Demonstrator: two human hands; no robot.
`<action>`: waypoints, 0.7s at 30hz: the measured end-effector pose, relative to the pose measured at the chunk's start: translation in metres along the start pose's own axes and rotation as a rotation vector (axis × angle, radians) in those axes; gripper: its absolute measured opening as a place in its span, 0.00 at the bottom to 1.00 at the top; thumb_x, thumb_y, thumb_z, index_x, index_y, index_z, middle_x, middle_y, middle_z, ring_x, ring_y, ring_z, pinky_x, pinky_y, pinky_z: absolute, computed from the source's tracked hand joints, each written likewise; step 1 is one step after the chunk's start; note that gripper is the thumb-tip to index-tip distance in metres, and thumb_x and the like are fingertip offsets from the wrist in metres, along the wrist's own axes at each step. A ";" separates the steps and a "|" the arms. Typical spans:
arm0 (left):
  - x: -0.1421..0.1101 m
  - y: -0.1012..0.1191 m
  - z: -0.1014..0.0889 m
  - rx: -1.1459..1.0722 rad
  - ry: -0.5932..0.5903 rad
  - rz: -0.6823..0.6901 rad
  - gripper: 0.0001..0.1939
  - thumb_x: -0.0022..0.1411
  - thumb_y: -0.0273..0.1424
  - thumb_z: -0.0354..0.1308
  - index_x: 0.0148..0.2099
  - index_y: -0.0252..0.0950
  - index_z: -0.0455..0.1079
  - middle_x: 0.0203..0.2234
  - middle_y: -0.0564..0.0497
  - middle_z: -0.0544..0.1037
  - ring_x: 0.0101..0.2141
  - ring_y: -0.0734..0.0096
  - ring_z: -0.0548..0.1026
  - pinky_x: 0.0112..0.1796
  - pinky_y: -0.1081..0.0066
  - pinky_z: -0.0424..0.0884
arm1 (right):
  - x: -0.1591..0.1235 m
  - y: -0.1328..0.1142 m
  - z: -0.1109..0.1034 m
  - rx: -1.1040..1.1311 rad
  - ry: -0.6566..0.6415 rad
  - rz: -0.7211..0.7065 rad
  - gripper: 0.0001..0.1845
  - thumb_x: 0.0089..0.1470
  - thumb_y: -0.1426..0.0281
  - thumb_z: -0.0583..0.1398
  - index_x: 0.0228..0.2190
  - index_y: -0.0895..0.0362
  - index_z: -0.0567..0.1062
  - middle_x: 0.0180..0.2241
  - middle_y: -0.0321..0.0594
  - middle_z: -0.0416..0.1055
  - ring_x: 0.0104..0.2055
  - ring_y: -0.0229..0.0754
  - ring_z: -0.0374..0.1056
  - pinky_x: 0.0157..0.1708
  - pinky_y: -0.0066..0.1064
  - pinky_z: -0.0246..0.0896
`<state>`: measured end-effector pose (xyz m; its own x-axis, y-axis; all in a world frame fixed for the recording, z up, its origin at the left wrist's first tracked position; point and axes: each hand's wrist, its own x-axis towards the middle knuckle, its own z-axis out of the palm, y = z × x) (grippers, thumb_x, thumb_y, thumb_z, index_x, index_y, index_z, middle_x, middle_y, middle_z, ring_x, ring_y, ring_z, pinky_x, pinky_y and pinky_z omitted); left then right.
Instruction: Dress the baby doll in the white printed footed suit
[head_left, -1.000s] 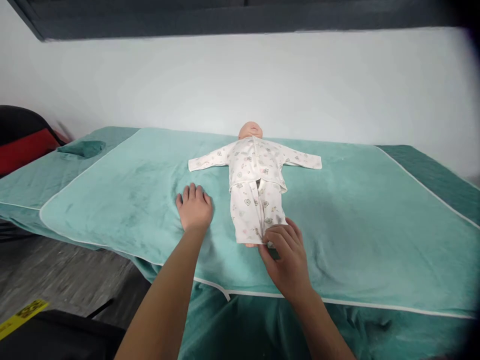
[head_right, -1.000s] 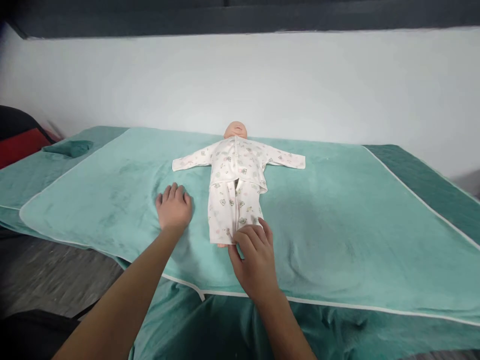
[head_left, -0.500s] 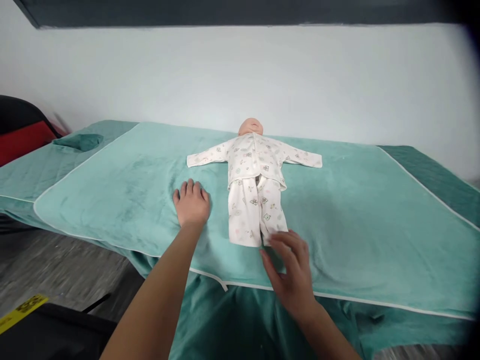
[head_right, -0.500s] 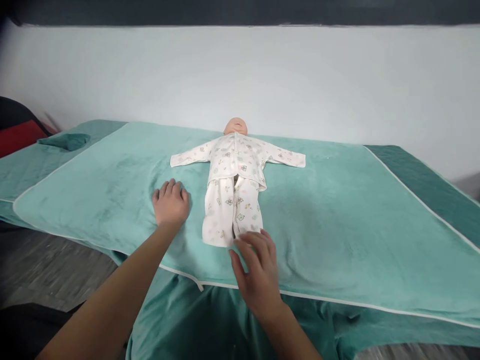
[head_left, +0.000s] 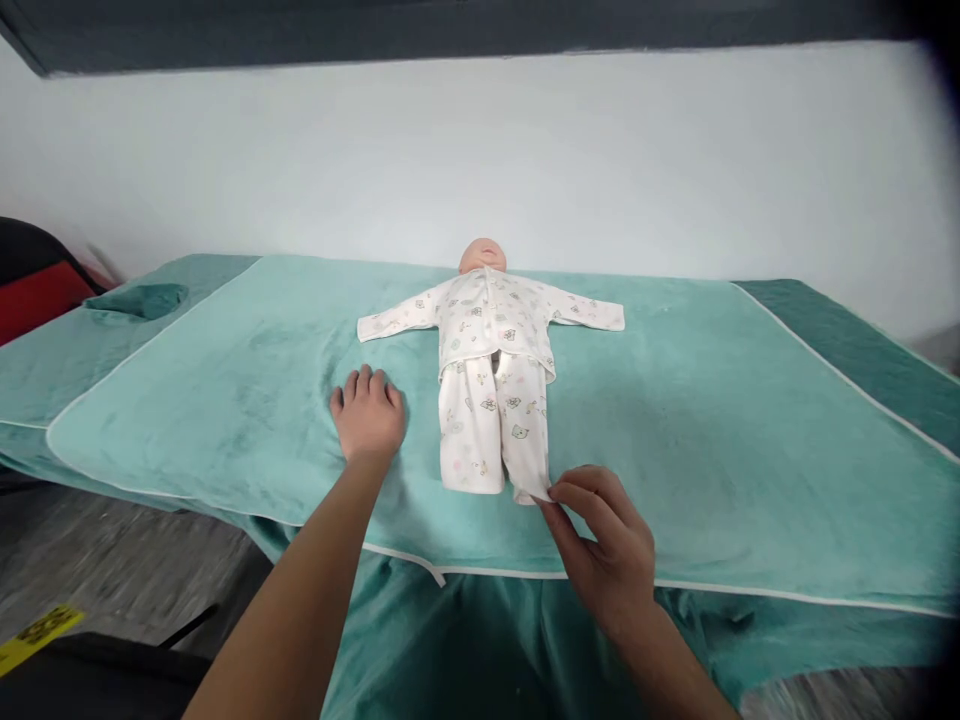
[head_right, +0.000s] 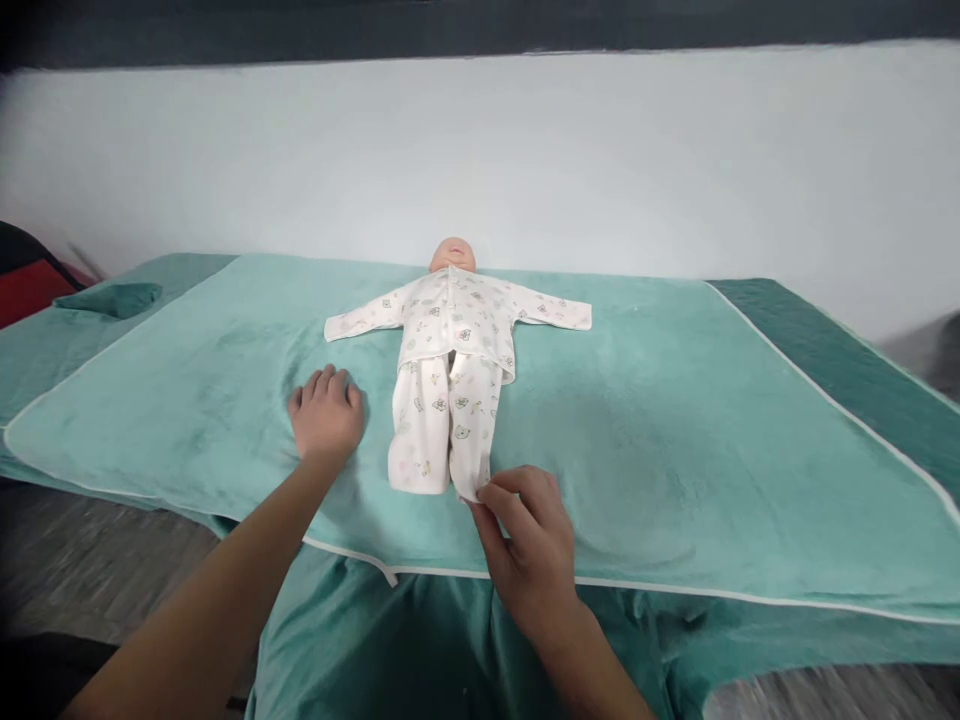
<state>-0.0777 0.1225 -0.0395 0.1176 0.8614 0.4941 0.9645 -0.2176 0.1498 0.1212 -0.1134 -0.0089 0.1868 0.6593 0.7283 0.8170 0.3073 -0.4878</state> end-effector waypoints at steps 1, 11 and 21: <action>0.000 0.000 0.000 -0.002 -0.002 -0.002 0.24 0.71 0.34 0.41 0.60 0.34 0.71 0.63 0.41 0.71 0.65 0.51 0.63 0.65 0.48 0.54 | 0.001 0.000 0.000 -0.002 -0.033 -0.003 0.10 0.58 0.79 0.62 0.38 0.52 0.73 0.34 0.40 0.72 0.36 0.43 0.69 0.34 0.37 0.65; 0.001 0.001 0.001 -0.021 -0.018 -0.024 0.24 0.71 0.34 0.42 0.60 0.35 0.71 0.64 0.41 0.70 0.66 0.51 0.63 0.65 0.48 0.52 | 0.001 0.051 -0.002 0.191 -0.095 0.262 0.05 0.65 0.67 0.58 0.38 0.52 0.74 0.44 0.42 0.75 0.46 0.44 0.73 0.46 0.37 0.69; 0.000 0.000 0.001 -0.005 -0.009 -0.026 0.24 0.71 0.34 0.41 0.60 0.35 0.71 0.64 0.41 0.70 0.66 0.52 0.63 0.65 0.50 0.53 | 0.112 0.091 0.079 0.284 0.039 0.413 0.26 0.61 0.60 0.60 0.58 0.53 0.66 0.67 0.49 0.59 0.69 0.50 0.54 0.68 0.50 0.50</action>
<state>-0.0775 0.1226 -0.0401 0.0949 0.8708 0.4823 0.9661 -0.1974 0.1663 0.1737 0.0431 -0.0096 0.4877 0.7410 0.4615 0.4910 0.2042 -0.8469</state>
